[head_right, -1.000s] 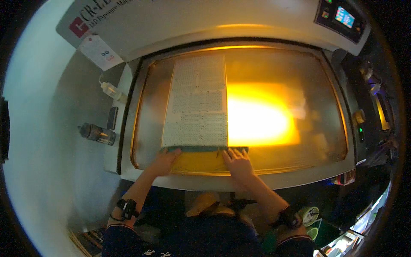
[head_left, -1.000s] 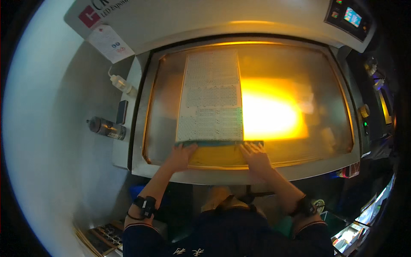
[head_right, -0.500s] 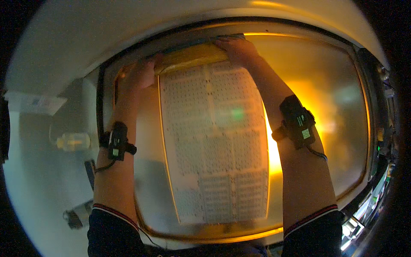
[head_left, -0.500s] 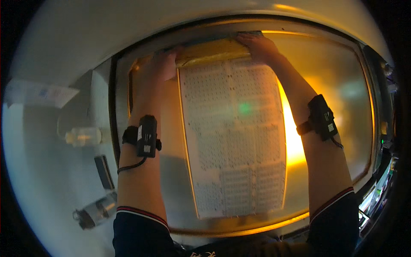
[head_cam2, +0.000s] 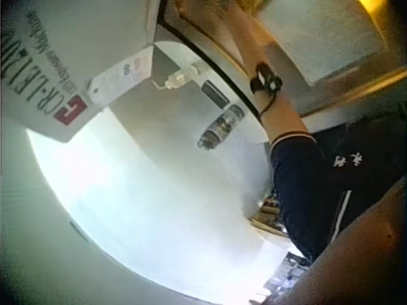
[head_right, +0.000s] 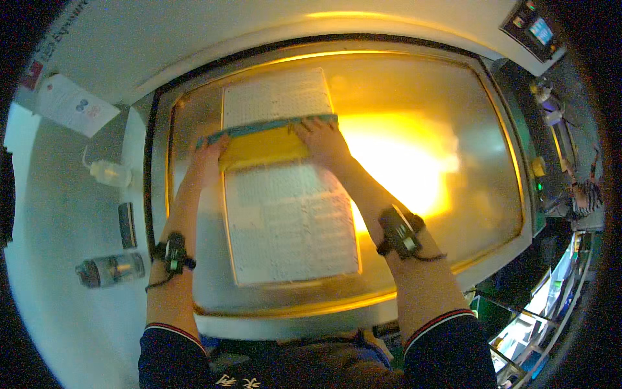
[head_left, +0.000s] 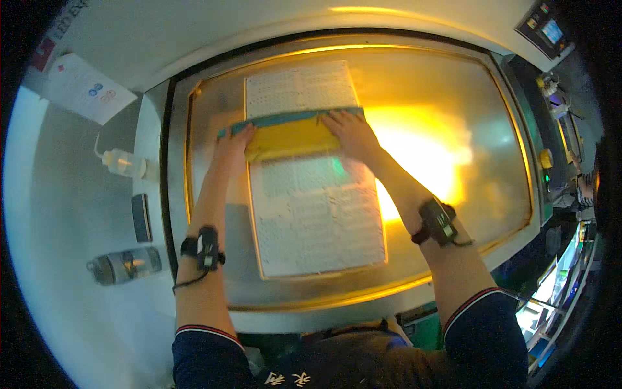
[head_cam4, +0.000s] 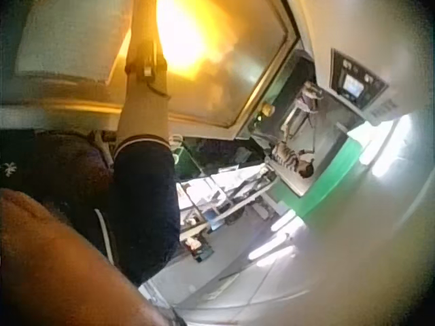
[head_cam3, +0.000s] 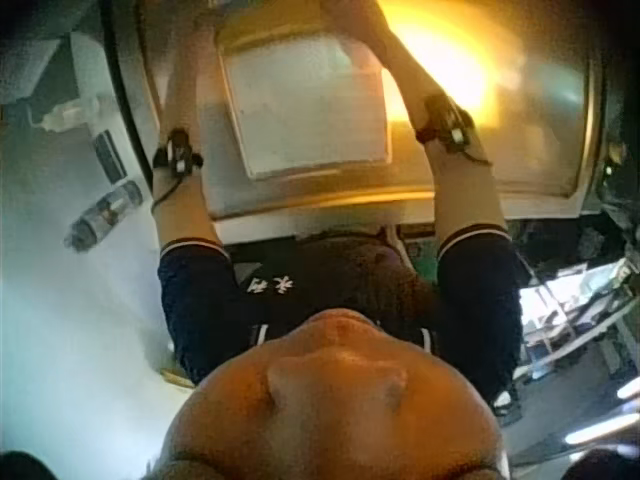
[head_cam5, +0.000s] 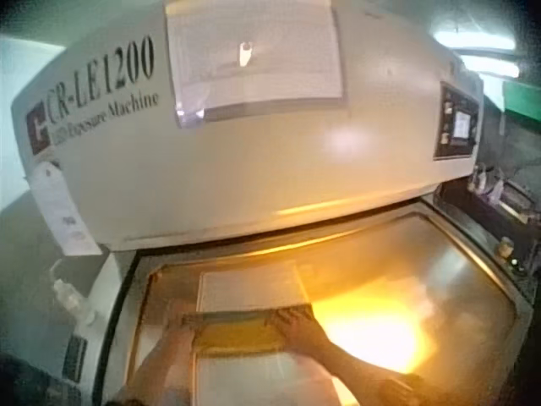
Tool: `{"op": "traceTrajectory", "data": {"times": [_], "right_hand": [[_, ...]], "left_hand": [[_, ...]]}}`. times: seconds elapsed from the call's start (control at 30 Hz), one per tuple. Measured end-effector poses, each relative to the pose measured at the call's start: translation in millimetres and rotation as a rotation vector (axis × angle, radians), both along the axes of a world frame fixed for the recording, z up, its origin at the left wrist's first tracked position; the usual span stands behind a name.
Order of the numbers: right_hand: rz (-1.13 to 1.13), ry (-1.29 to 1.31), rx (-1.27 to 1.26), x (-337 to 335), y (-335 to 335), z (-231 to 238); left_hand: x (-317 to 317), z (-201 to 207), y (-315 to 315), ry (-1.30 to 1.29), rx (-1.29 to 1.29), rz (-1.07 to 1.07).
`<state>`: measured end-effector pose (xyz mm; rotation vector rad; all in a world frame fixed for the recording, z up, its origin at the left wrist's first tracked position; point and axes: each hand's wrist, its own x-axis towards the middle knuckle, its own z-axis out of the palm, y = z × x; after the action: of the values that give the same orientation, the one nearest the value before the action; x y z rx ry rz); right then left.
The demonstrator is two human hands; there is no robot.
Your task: Load and unload PCB panels into an LED exposure machine, using a squeegee-like tool to flatten them.
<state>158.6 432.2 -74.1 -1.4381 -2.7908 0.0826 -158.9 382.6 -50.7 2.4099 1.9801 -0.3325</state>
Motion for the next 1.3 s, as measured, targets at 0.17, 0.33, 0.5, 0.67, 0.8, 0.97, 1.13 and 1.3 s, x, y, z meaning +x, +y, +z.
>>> {"op": "traceTrajectory", "data": {"times": [0.17, 0.33, 0.5, 0.67, 0.8, 0.97, 1.13, 1.3], "right_hand": [[0.253, -0.1, -0.423, 126.5, -246.9, 50.7], [0.269, 0.091, -0.362, 177.4, -344.5, 71.8], [0.188, 0.114, -0.281, 199.6, -359.6, 59.0], [0.145, 0.153, -0.105, 205.2, -247.1, 24.0], [0.143, 0.07, -0.017, 164.3, -39.6, 16.2], [0.034, -0.024, 0.069, 129.6, 174.4, -11.6], [-0.016, -0.053, 0.03, 123.1, 283.3, -0.2], [-0.028, 0.019, 0.162, 153.1, 275.8, -44.4]], "left_hand": [[81.5, 16.4, -259.7, -0.251, -0.522, -0.034], [138.8, 58.8, -349.8, -0.244, -0.529, -0.066], [175.2, 48.3, -361.0, -0.161, -0.502, 0.001], [175.9, 17.0, -246.5, -0.18, -0.289, 0.019], [146.1, 16.1, -45.2, -0.246, -0.145, 0.044], [116.4, -30.4, 169.1, -0.184, 0.03, 0.064], [102.2, -28.1, 281.3, -0.212, 0.294, -0.122], [123.4, -31.8, 262.4, -0.351, 0.007, -0.013]]}}
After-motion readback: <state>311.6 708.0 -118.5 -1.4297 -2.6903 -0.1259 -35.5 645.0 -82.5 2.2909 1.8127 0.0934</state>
